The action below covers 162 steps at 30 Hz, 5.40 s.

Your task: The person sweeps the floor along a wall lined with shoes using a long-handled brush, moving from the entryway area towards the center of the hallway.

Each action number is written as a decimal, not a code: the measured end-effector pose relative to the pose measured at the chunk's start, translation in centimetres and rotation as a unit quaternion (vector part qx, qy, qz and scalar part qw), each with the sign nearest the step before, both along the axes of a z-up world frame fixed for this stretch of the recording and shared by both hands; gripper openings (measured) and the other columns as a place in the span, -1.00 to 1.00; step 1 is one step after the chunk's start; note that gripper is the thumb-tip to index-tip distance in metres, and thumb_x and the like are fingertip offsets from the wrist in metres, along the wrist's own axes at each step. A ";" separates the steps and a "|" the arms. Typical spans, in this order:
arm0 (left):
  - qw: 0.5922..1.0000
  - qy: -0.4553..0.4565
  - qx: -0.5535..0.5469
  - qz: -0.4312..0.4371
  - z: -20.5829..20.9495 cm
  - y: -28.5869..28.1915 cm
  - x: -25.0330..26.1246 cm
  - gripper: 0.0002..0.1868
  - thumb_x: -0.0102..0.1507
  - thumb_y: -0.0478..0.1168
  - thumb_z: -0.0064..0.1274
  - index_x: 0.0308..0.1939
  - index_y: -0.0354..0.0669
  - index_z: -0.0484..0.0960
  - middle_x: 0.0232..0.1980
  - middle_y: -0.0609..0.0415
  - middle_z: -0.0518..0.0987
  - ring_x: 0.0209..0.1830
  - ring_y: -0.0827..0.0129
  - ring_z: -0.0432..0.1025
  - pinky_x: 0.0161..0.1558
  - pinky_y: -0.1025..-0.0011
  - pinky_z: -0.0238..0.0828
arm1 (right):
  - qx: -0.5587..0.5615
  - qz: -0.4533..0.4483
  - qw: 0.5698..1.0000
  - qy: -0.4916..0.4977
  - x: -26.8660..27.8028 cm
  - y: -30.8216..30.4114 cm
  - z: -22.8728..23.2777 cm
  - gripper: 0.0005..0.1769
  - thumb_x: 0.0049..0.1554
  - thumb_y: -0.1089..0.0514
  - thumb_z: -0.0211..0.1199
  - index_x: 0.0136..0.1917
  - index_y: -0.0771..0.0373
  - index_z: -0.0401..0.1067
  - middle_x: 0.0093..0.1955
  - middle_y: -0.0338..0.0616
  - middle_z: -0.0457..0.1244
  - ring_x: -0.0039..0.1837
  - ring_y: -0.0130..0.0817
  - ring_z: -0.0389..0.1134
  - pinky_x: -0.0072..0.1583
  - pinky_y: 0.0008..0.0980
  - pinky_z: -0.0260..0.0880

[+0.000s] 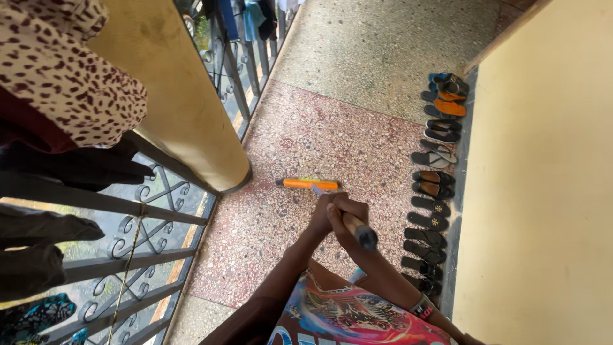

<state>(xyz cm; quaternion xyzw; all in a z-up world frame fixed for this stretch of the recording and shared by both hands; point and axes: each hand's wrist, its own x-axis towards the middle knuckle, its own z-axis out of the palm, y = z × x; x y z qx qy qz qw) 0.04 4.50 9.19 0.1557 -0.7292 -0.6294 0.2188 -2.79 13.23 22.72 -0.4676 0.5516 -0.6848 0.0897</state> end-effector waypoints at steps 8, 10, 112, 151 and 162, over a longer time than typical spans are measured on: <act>0.999 -0.001 0.039 0.036 1.9 8.2 -0.2 -0.69 0.27 -0.14 0.08 -0.44 -0.33 0.57 -0.56 -0.08 0.55 -0.58 0.33 0.49 -0.51 0.28 0.34 | 0.231 -0.084 0.964 -0.103 -2.0 5.7 3.1 -0.73 0.18 0.29 0.21 -0.36 0.33 0.36 -0.42 -0.30 0.21 -0.33 -0.61 0.16 -0.26 -0.48 0.18; 0.999 0.010 0.038 0.035 3.0 9.1 -0.5 -0.70 0.24 -0.15 0.09 -0.45 -0.33 0.58 -0.57 -0.11 0.55 -0.58 0.29 0.52 -0.51 0.27 0.33 | 0.215 -0.098 0.964 -0.125 -2.2 6.3 3.5 -0.74 0.17 0.30 0.20 -0.36 0.33 0.35 -0.42 -0.31 0.19 -0.33 -0.61 0.15 -0.26 -0.48 0.17; 0.959 0.034 -0.095 -0.263 4.8 18.2 -7.6 -0.72 0.18 -0.08 0.16 -0.38 -0.25 0.55 -0.37 -0.07 0.60 -0.36 0.10 0.56 -0.33 0.23 0.44 | 0.186 -0.262 0.942 -0.098 -3.5 18.7 6.1 -0.74 0.13 0.27 0.24 -0.36 0.35 0.34 -0.42 -0.26 0.20 -0.35 -0.57 0.19 -0.29 -0.46 0.17; 0.968 -0.059 -0.090 -0.227 -0.1 21.9 -8.8 -0.79 0.21 -0.16 0.04 -0.45 -0.19 0.45 -0.54 0.13 0.47 -0.57 0.38 0.34 -0.51 0.34 0.23 | 0.044 -0.185 0.980 0.059 -5.7 24.3 -4.3 -0.80 0.21 0.31 0.23 -0.16 0.22 0.22 -0.40 -0.27 0.18 -0.41 -0.58 0.15 -0.36 -0.50 0.13; 0.961 -0.040 -0.020 -0.271 3.9 25.2 -0.8 -0.79 0.05 -0.15 0.09 -0.48 -0.21 0.46 -0.54 -0.08 0.51 -0.54 0.08 0.44 -0.45 0.20 0.35 | 0.070 -0.194 0.976 -0.064 1.6 30.2 0.2 -0.83 0.27 0.27 0.22 0.02 0.25 0.23 -0.30 -0.16 0.18 -0.29 -0.50 0.18 -0.22 -0.42 0.21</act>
